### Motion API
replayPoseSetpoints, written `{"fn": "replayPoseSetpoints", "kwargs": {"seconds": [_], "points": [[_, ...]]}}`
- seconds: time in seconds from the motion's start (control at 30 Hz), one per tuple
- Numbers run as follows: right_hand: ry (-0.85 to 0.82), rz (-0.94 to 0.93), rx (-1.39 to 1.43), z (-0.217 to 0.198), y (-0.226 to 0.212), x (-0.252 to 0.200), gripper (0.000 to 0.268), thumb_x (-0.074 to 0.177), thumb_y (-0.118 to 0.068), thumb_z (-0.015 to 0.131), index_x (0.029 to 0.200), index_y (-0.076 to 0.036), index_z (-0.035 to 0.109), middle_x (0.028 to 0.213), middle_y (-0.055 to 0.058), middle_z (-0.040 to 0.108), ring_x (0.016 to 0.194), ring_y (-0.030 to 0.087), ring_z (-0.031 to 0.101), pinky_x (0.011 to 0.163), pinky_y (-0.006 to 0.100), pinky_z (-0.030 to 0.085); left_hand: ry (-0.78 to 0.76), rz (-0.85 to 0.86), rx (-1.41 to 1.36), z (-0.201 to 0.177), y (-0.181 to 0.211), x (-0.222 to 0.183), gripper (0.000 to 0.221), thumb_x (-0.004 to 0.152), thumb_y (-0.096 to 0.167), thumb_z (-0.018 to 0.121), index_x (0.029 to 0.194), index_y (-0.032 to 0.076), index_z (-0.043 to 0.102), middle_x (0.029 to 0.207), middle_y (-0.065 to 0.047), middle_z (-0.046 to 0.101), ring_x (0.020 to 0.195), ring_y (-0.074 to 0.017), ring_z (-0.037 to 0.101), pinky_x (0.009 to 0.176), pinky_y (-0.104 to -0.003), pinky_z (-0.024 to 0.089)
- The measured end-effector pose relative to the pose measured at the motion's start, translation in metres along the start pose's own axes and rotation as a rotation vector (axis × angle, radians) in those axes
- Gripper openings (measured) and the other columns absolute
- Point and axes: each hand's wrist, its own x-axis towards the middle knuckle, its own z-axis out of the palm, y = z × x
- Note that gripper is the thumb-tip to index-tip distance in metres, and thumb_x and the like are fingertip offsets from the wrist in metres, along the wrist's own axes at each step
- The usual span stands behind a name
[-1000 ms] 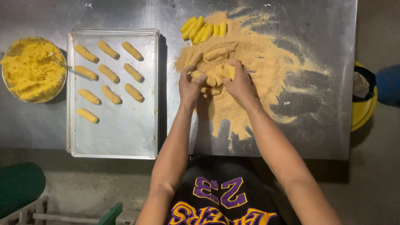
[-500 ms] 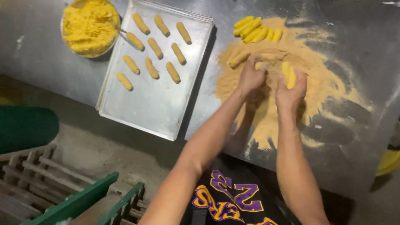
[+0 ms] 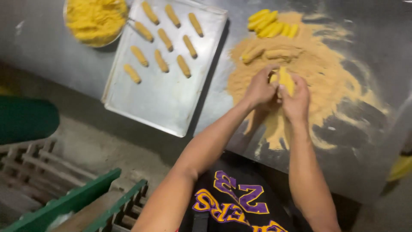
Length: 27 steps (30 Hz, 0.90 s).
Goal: The person is coating small pieces of dough in breadcrumbs and arranging them on a baking tray in a bakery.
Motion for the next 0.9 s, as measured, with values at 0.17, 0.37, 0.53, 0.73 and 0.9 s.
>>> {"fn": "replayPoseSetpoints", "kwargs": {"seconds": [0.17, 0.37, 0.53, 0.73, 0.9], "points": [[0.094, 0.269, 0.433, 0.010, -0.057, -0.024, 0.038, 0.100, -0.008, 0.067, 0.135, -0.008, 0.051, 0.109, 0.004, 0.067, 0.075, 0.010, 0.067, 0.060, 0.024, 0.054, 0.117, 0.234, 0.020, -0.069, -0.010, -0.041, 0.044, 0.094, 0.017, 0.071, 0.134, 0.004, 0.058, 0.118, -0.015, 0.072, 0.111, -0.0270, 0.072, 0.091, -0.035, 0.056], [-0.104, 0.149, 0.154, 0.096, -0.068, -0.075, 0.036, 0.098, -0.010, 0.068, 0.133, -0.008, 0.061, 0.110, 0.008, 0.067, 0.082, 0.013, 0.063, 0.066, 0.027, 0.052, 0.305, 0.036, -0.080, -0.202, -0.034, -0.097, 0.040, 0.096, 0.013, 0.068, 0.134, 0.003, 0.058, 0.112, -0.010, 0.072, 0.099, -0.0186, 0.070, 0.087, -0.032, 0.057], [-0.153, -0.058, -0.092, 0.199, -0.125, -0.111, 0.034, 0.092, -0.011, 0.073, 0.125, -0.004, 0.066, 0.119, 0.012, 0.071, 0.112, 0.026, 0.068, 0.098, 0.037, 0.052, 0.398, -0.003, 0.008, -0.293, -0.051, -0.097, 0.041, 0.092, 0.006, 0.064, 0.133, 0.003, 0.059, 0.116, -0.012, 0.072, 0.104, -0.0216, 0.071, 0.089, -0.035, 0.056], [-0.071, -0.198, -0.232, 0.285, -0.165, -0.122, 0.033, 0.094, -0.010, 0.072, 0.125, -0.003, 0.065, 0.115, 0.015, 0.069, 0.109, 0.034, 0.064, 0.096, 0.043, 0.050, 0.335, 0.231, 0.264, -0.351, -0.074, -0.073, 0.036, 0.093, -0.004, 0.058, 0.129, -0.002, 0.061, 0.118, -0.019, 0.066, 0.113, -0.0349, 0.063, 0.102, -0.043, 0.048], [0.012, -0.265, -0.417, 0.296, -0.168, -0.128, 0.033, 0.094, -0.006, 0.070, 0.126, -0.001, 0.065, 0.112, 0.017, 0.066, 0.104, 0.038, 0.058, 0.092, 0.046, 0.047, 0.099, 0.406, 0.501, -0.375, -0.051, -0.089, 0.038, 0.081, -0.011, 0.058, 0.117, -0.002, 0.067, 0.129, -0.022, 0.060, 0.127, -0.0416, 0.052, 0.109, -0.046, 0.044]]}}
